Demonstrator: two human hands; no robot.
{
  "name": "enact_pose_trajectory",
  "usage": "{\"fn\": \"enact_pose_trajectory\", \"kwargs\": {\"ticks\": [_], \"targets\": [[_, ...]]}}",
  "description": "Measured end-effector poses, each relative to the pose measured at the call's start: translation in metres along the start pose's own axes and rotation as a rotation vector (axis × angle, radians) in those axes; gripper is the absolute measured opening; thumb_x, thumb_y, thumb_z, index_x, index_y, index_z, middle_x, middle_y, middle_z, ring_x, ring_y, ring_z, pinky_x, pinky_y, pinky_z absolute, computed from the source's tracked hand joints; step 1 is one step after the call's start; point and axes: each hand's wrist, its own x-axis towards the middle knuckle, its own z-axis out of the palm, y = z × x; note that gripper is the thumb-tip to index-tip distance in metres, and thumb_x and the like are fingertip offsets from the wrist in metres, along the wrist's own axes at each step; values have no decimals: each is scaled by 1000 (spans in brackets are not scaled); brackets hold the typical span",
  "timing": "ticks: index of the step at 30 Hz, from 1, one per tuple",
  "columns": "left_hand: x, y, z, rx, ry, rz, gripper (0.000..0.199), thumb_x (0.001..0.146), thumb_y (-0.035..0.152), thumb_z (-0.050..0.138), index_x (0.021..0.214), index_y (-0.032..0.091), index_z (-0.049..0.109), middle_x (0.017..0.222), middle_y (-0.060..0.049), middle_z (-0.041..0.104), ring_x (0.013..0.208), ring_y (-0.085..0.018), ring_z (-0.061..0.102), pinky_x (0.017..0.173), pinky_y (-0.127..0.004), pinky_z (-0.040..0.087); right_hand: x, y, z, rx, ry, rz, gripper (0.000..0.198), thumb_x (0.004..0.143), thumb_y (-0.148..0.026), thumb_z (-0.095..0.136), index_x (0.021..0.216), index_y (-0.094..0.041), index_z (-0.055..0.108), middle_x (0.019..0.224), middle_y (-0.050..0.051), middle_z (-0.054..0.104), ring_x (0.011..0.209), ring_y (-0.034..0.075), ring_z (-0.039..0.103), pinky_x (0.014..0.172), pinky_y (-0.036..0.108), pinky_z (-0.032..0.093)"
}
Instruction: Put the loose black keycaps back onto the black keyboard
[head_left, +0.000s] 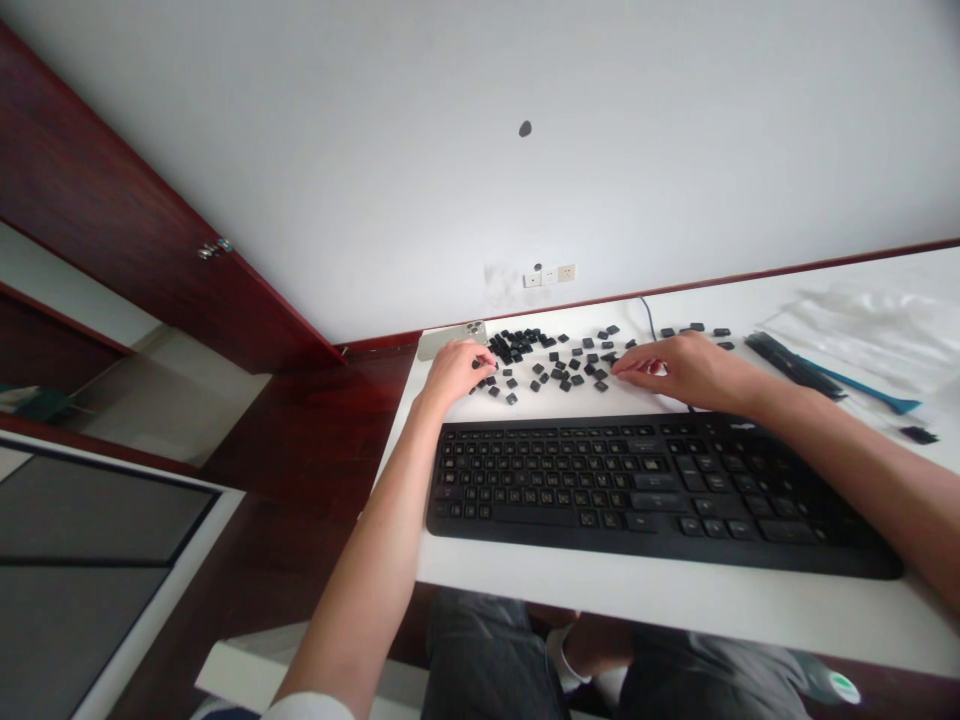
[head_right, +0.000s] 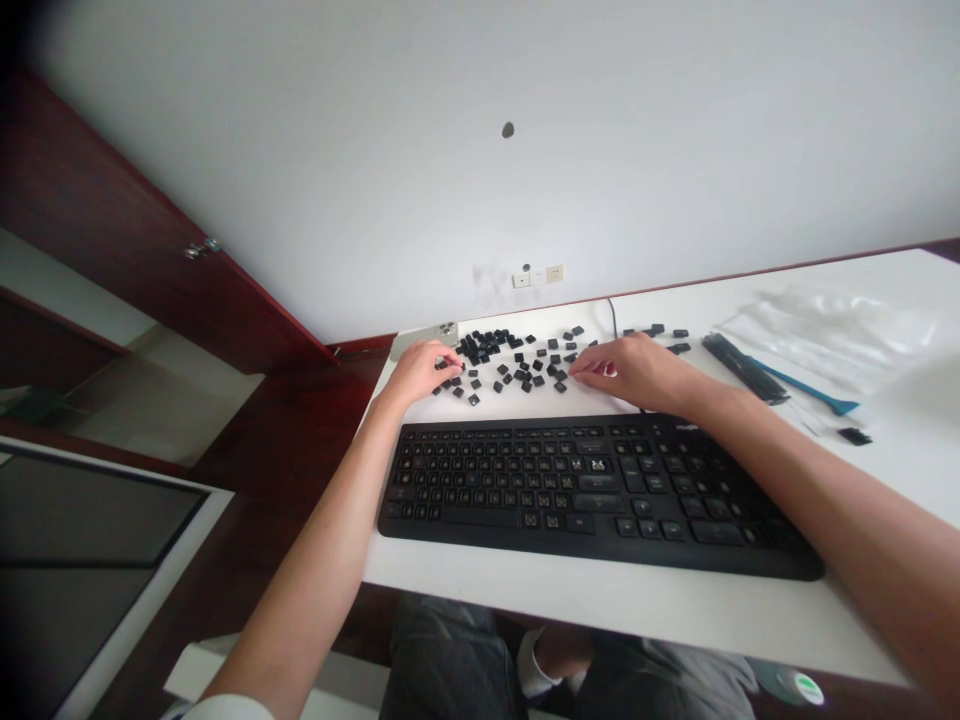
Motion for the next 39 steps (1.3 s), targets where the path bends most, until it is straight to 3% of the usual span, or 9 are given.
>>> {"fn": "enact_pose_trajectory", "kwargs": {"ticks": [8, 13, 19, 25, 32, 39], "targets": [[1, -10, -7, -21, 118, -37, 22, 96, 18, 62, 98, 27, 82, 100, -4, 77, 93, -22, 67, 95, -39, 51, 0, 2, 0, 11, 15, 7, 35, 99, -56, 56, 101, -33, 83, 104, 3, 84, 90, 33, 79, 82, 49, 63], [-2, -12, -19, -99, -12, -22, 14, 91, 23, 71, 95, 26, 83, 99, -4, 78, 91, -21, 68, 92, -37, 52, -1, 1, 0, 17, 24, 12, 35, 99, -57, 56, 100, -34, 84, 102, 2, 84, 87, 32, 79, 80, 48, 63], [-6, -10, -27, -182, -159, 46, 19, 90, 26, 74, 106, 29, 83, 104, -3, 77, 99, -21, 70, 91, -33, 52, 0, 1, -1, 13, 14, 13, 36, 99, -55, 55, 101, -32, 83, 102, 3, 84, 87, 32, 79, 81, 48, 62], [-4, -3, -23, -123, -195, 50, 14, 89, 32, 76, 99, 29, 85, 95, -4, 77, 97, -24, 69, 90, -36, 51, 0, -2, -2, 7, 11, 28, 36, 98, -57, 55, 99, -34, 83, 99, 2, 84, 87, 33, 79, 80, 48, 61], [-3, 3, -21, -132, -207, 48, 8, 86, 25, 76, 90, 26, 84, 87, -4, 75, 87, -22, 67, 84, -35, 49, 0, -2, -3, 9, 6, 36, 39, 97, -60, 55, 99, -33, 83, 100, 3, 84, 84, 32, 78, 78, 47, 60], [-3, 0, -18, -201, -204, 48, 5, 85, 23, 75, 85, 23, 80, 95, -5, 78, 89, -22, 68, 82, -36, 49, -2, -12, -8, -41, -18, 82, 38, 98, -48, 56, 105, -24, 83, 101, 9, 84, 81, 28, 76, 77, 41, 55]]}}
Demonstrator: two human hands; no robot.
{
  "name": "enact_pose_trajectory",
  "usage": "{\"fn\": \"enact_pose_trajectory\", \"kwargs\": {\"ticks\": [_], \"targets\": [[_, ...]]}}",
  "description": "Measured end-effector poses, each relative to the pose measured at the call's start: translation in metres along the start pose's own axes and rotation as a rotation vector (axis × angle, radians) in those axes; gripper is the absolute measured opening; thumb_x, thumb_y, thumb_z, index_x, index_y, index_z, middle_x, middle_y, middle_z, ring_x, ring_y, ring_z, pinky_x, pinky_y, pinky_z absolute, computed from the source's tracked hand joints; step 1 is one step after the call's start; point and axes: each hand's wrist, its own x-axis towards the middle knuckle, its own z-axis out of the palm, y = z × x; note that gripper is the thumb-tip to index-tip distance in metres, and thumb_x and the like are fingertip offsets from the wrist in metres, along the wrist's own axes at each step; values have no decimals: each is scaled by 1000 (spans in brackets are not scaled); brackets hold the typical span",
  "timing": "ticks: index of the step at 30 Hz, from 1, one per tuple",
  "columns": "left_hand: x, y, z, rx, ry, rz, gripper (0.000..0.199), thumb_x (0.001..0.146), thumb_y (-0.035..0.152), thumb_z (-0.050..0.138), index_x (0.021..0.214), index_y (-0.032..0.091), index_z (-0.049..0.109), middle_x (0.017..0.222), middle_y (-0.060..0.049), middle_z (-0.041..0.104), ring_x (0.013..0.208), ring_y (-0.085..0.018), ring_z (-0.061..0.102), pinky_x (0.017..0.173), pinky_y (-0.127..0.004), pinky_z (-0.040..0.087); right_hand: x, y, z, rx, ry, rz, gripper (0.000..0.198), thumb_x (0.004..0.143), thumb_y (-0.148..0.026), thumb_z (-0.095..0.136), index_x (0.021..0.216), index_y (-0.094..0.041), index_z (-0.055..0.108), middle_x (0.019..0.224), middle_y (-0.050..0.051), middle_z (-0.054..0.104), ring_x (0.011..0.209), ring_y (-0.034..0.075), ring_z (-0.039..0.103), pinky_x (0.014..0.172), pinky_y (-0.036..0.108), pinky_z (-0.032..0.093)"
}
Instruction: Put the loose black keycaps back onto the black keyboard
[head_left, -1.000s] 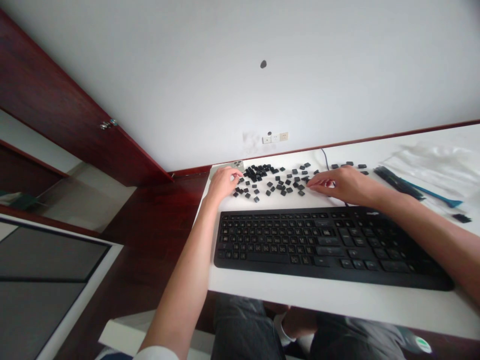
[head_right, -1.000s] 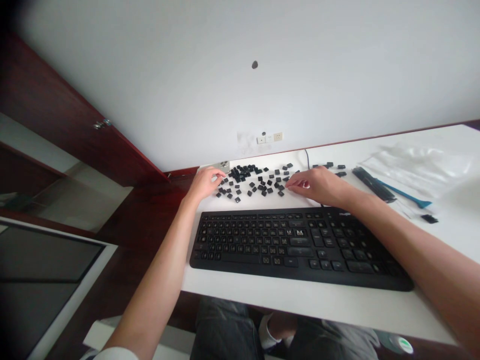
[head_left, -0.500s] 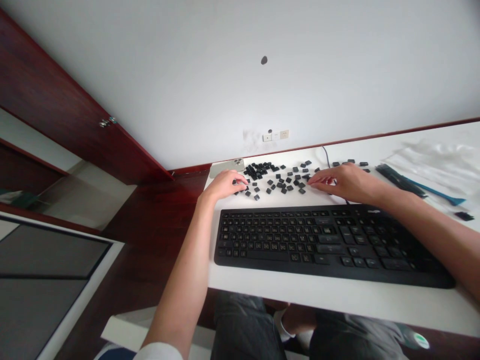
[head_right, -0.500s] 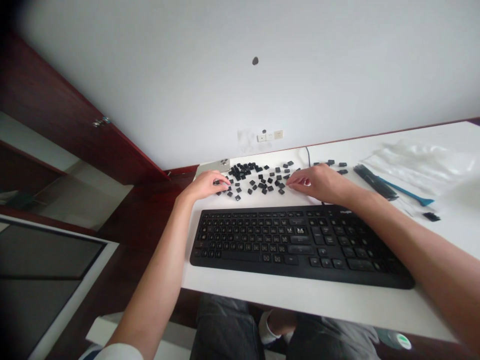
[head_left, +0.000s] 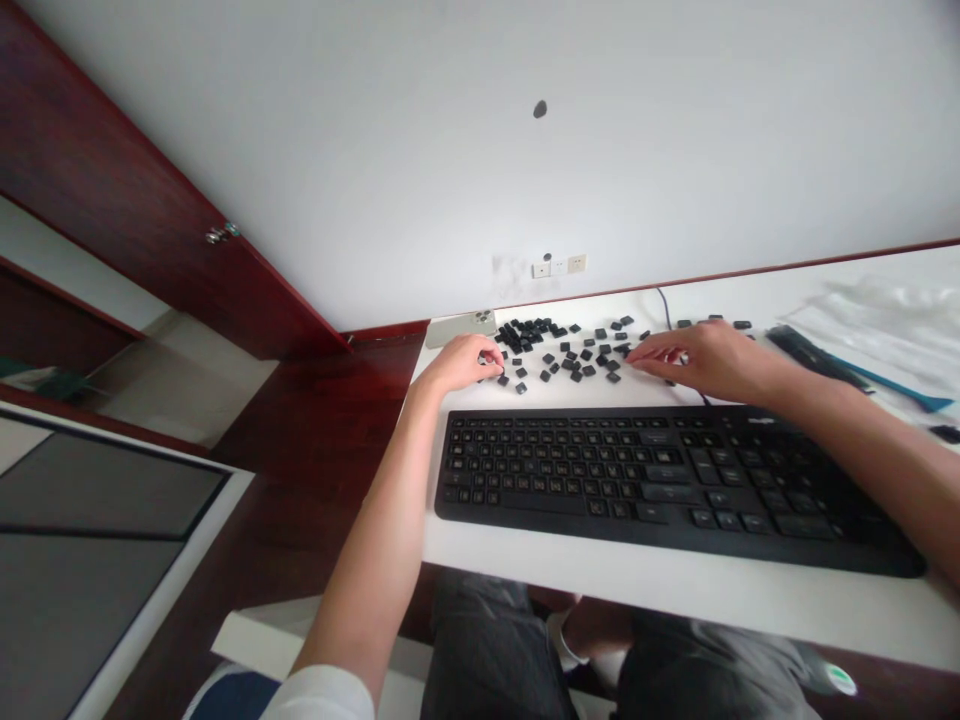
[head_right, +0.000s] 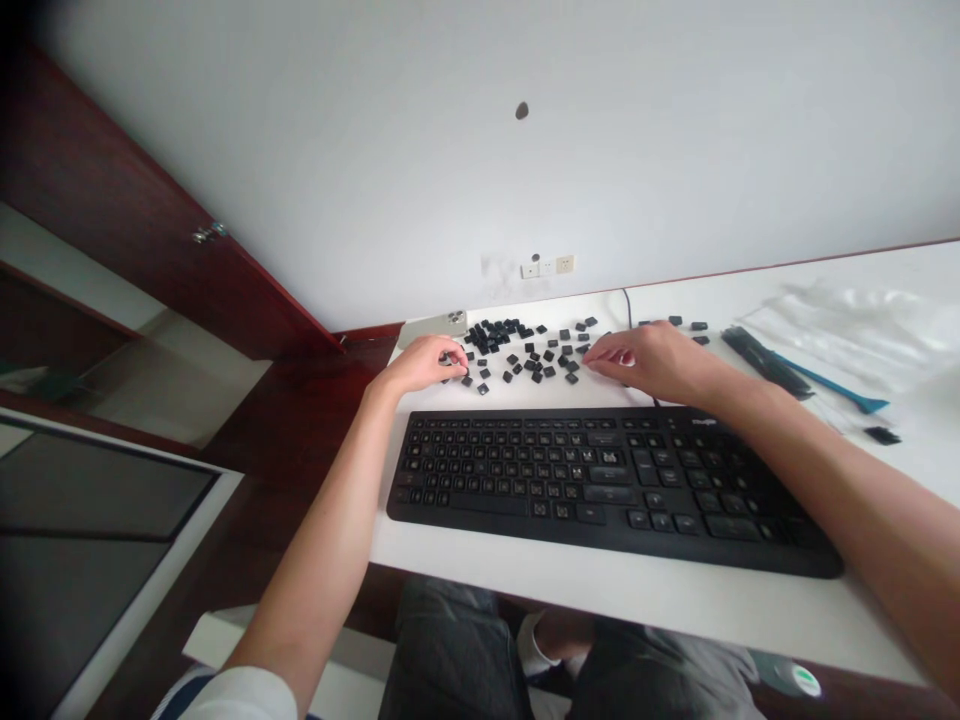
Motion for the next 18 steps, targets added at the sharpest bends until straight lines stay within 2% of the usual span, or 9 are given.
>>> {"fn": "enact_pose_trajectory", "kwargs": {"ticks": [5, 10, 13, 16, 18], "targets": [[1, 0, -2, -199, 173, 44, 8, 87, 27, 72, 87, 21, 77, 98, -4, 79, 89, -19, 66, 86, -36, 49, -2, -3, -2, -12, 37, 31, 32, 95, -44, 59, 101, -25, 84, 94, 10, 83, 74, 26, 72, 73, 40, 51], [-16, 7, 3, -413, 258, 57, 14, 87, 33, 74, 91, 20, 76, 104, -6, 78, 90, -18, 65, 81, -32, 48, -1, -11, -4, 53, 117, 41, 41, 95, -50, 60, 112, -21, 82, 94, 11, 82, 84, 27, 75, 78, 40, 55], [-32, 6, 12, -656, 299, 15, 18, 84, 36, 79, 87, 18, 74, 93, -5, 75, 85, -15, 64, 79, -28, 47, -2, -49, -5, 126, 202, -7, 36, 95, -51, 64, 109, -23, 81, 94, 8, 82, 84, 25, 75, 79, 39, 57], [-38, 7, 20, -1013, 345, -20, 26, 78, 38, 87, 88, 18, 74, 88, -2, 72, 80, -12, 62, 78, -25, 47, 2, -106, 1, 181, 214, -99, 24, 95, -45, 69, 95, -24, 80, 91, 5, 81, 79, 23, 73, 75, 36, 57], [-36, 10, 24, -1185, 357, -29, 30, 73, 38, 91, 88, 18, 74, 83, 0, 69, 75, -9, 59, 74, -23, 45, 10, -141, 10, 192, 254, -175, 15, 94, -37, 72, 95, -24, 79, 91, 4, 80, 77, 21, 72, 73, 34, 56]]}}
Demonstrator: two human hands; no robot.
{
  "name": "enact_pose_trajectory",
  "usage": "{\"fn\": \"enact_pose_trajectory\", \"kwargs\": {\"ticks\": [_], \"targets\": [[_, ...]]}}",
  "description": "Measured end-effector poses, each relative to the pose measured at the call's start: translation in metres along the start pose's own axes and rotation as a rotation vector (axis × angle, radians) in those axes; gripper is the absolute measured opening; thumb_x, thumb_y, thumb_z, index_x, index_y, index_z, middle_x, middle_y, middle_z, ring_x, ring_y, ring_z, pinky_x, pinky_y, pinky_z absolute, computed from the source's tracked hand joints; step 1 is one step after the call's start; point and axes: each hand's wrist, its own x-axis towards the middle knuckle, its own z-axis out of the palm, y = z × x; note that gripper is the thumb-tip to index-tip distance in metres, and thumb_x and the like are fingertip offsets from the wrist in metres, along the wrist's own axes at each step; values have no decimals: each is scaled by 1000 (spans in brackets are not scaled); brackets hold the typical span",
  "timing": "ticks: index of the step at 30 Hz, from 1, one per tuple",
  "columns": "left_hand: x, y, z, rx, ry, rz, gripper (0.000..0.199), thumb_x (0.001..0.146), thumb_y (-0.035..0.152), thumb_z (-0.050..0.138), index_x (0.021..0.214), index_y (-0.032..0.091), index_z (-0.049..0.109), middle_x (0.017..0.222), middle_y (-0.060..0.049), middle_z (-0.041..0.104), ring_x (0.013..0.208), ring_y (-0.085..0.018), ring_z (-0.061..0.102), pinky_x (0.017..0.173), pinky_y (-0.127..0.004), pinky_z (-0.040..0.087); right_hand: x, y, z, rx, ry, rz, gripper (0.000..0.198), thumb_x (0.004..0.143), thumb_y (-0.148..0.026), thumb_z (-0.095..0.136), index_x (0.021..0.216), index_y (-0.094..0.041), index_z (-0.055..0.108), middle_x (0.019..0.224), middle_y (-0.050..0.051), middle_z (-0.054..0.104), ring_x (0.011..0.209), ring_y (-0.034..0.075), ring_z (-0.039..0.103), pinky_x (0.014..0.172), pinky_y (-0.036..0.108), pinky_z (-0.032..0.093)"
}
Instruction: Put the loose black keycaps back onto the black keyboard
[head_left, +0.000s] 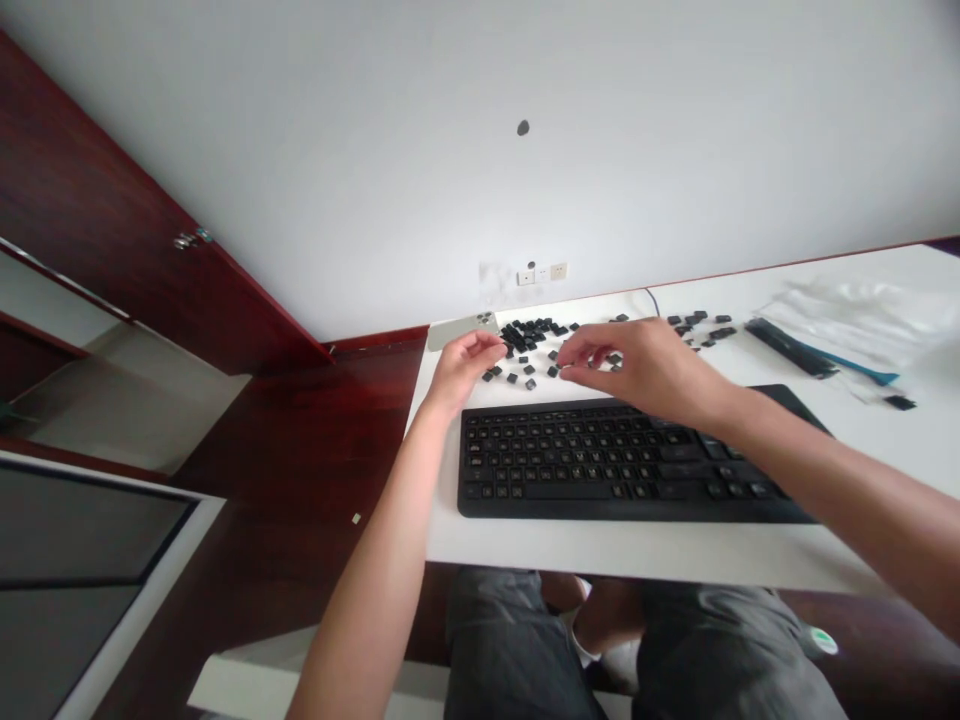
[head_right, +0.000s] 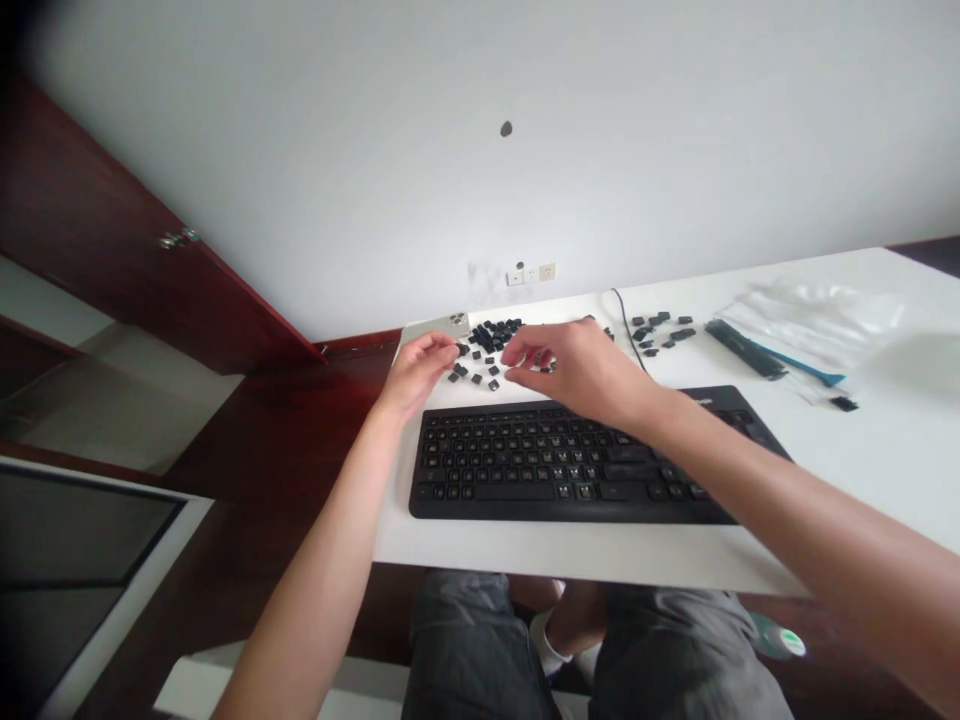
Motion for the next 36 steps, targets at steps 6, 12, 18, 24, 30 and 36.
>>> {"fn": "enact_pose_trajectory", "kwargs": {"ticks": [6, 12, 18, 24, 30, 36], "targets": [[2, 2, 12, -226, -18, -89, 36, 65, 41, 96, 80, 16, 74, 69, 2, 63, 64, -8, 53, 63, -22, 42, 25, -16, 51, -29, 187, -228, 16, 98, -23, 67, 111, -21, 76, 119, 8, 77, 98, 22, 73, 85, 35, 57], [-4, 2, 19, -224, -87, -114, 35, 66, 41, 96, 77, 16, 74, 77, -1, 68, 72, -9, 59, 72, -23, 49, 19, -7, 57, -16, 249, -204, 11, 98, -22, 65, 95, -21, 76, 104, 6, 79, 81, 18, 73, 77, 32, 58], [3, -4, 7, -17, 39, -3, 37, 78, 51, 86, 84, 17, 76, 88, -5, 73, 72, -11, 61, 65, -23, 47, 11, -7, 56, 49, 243, 4, 20, 92, -25, 71, 110, -22, 79, 98, 4, 82, 86, 21, 76, 82, 34, 60], [44, -25, -17, 14, 437, 277, 40, 84, 49, 81, 69, 18, 59, 62, 3, 55, 54, -7, 42, 53, -23, 32, -3, -26, 83, 180, -118, -25, 10, 90, -21, 74, 96, -24, 82, 92, -1, 83, 82, 18, 78, 81, 29, 59], [56, -36, -20, 119, 413, 293, 35, 86, 43, 79, 69, 19, 59, 61, 3, 54, 59, -9, 47, 60, -24, 37, -13, -31, 103, 239, -259, -218, 6, 92, -17, 76, 96, -21, 80, 100, 4, 82, 92, 19, 75, 86, 31, 57], [46, -27, -16, 108, 398, 280, 36, 87, 46, 77, 71, 20, 58, 62, 3, 53, 58, -10, 46, 58, -25, 35, -14, -24, 107, 245, -301, -291, 7, 92, -13, 74, 89, -19, 76, 99, 6, 78, 90, 19, 73, 84, 31, 57]]}}
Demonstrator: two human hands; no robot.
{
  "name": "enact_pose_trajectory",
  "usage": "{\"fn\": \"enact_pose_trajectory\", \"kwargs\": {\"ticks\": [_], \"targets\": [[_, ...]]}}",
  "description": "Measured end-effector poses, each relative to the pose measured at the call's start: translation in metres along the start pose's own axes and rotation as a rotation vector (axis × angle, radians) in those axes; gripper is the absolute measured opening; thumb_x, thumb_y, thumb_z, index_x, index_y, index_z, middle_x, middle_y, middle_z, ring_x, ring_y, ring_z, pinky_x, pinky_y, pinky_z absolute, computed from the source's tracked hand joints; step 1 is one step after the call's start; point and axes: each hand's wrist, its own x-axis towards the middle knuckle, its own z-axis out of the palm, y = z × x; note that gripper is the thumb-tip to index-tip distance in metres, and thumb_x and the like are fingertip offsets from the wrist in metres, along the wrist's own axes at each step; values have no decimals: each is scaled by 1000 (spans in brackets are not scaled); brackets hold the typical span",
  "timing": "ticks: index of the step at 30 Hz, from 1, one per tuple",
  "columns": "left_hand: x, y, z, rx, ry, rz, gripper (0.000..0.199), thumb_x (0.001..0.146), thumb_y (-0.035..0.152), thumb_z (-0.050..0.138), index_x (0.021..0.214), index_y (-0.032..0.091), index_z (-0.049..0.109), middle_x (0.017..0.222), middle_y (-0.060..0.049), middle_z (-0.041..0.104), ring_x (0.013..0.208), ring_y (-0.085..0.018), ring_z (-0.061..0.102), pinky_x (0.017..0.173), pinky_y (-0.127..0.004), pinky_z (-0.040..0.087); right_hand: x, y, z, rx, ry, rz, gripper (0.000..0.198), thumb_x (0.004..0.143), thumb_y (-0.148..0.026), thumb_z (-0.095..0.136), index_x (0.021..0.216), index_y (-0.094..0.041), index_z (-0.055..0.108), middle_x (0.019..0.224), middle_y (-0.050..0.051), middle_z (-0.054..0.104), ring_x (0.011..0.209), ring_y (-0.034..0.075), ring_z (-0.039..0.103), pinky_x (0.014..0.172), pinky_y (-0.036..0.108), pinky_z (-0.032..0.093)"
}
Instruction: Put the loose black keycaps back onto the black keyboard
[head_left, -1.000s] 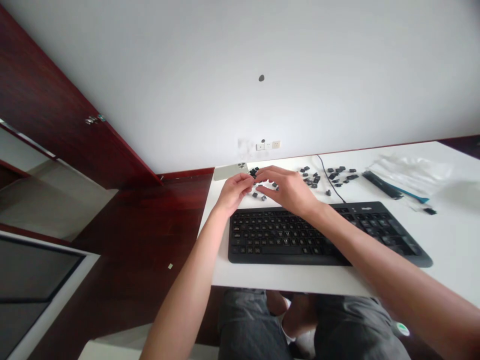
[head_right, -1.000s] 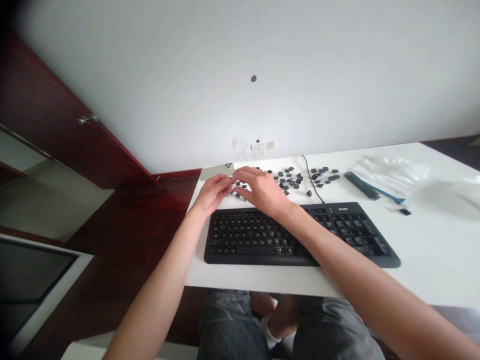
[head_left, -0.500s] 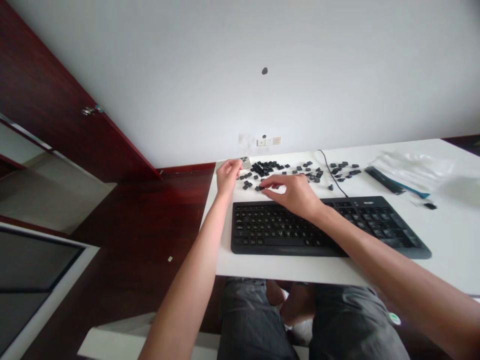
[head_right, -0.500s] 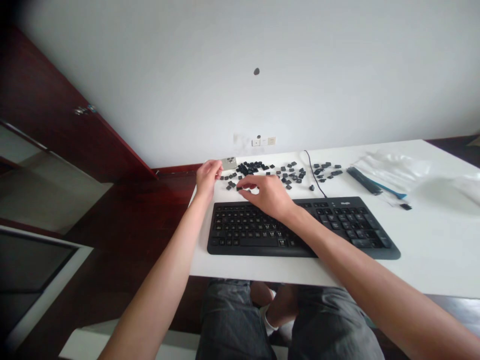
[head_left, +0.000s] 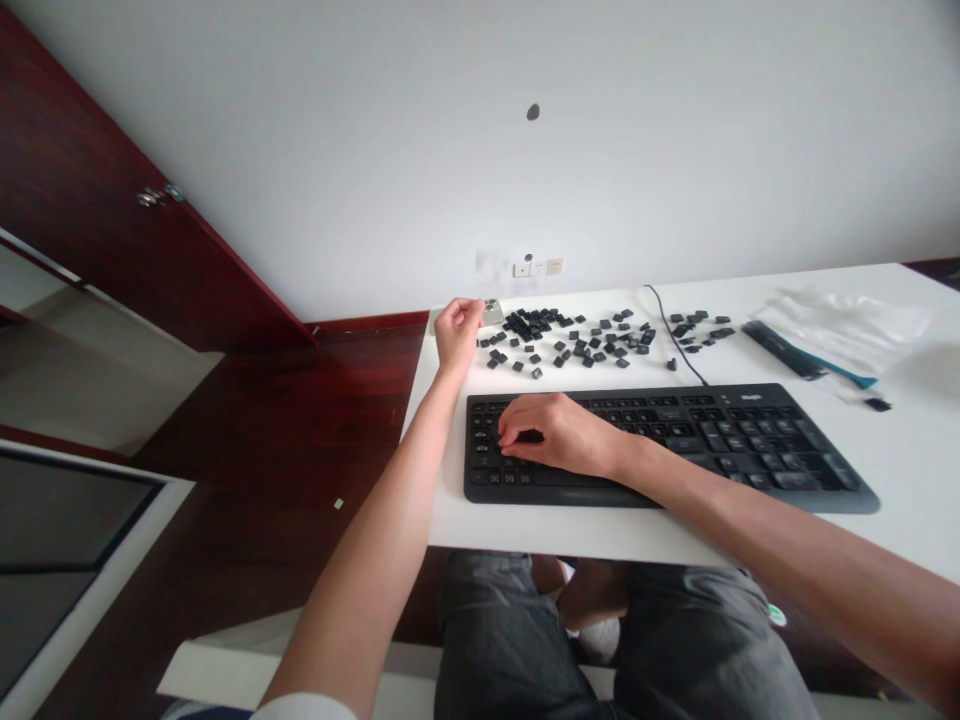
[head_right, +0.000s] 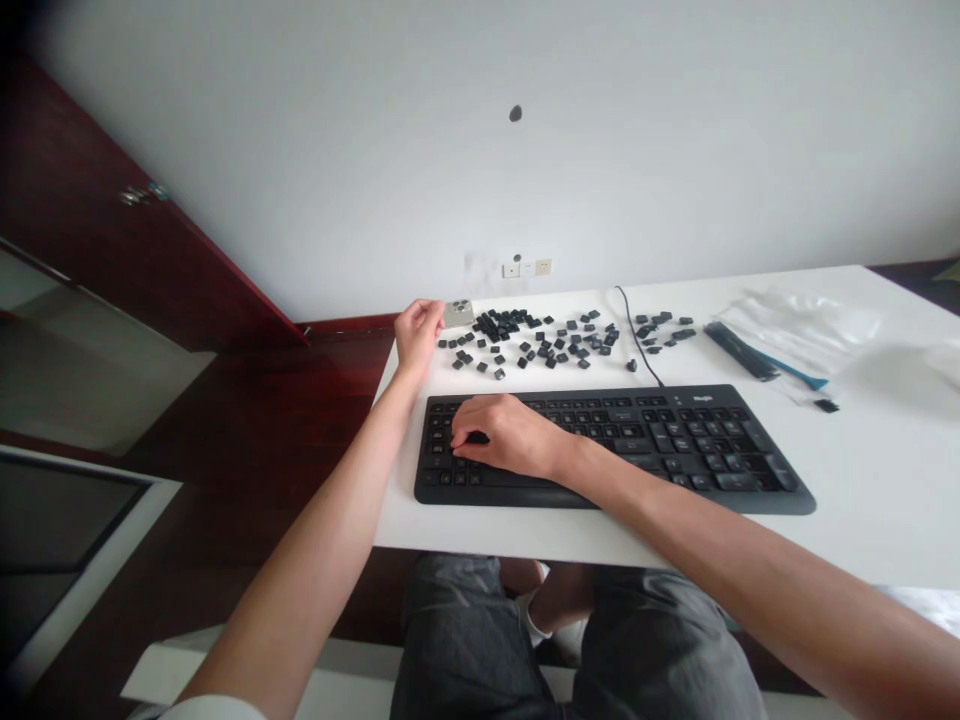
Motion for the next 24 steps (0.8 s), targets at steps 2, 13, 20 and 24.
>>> {"fn": "enact_pose_trajectory", "kwargs": {"ticks": [2, 13, 20, 24], "targets": [[-2, 1, 0, -11, -6, 0, 36, 88, 44, 78, 70, 20, 58, 62, 3, 52, 58, -10, 45, 58, -25, 35, 0, -1, 0, -9, -25, -5, 9, 93, -11, 72, 89, -18, 75, 99, 7, 77, 91, 19, 73, 83, 31, 56], [2, -1, -4, -4, 14, -4, 35, 89, 41, 77, 69, 20, 56, 62, 3, 52, 59, -10, 47, 59, -25, 36, 0, -3, -2, 26, -35, 12, 11, 95, -12, 68, 91, -19, 75, 99, 5, 77, 90, 18, 72, 83, 29, 56], [2, -3, -7, -2, 32, -17, 37, 89, 42, 77, 68, 20, 56, 61, 3, 51, 58, -10, 45, 59, -25, 36, 0, -3, -1, 16, -59, 1, 11, 95, -11, 67, 92, -18, 74, 99, 6, 77, 90, 18, 72, 83, 29, 56], [3, -4, -8, 15, 44, -17, 39, 89, 44, 77, 67, 20, 55, 61, 3, 51, 59, -10, 45, 59, -25, 36, 0, -6, -1, -38, -67, -7, 12, 95, -10, 67, 91, -18, 74, 100, 7, 76, 90, 18, 73, 83, 29, 56]]}}
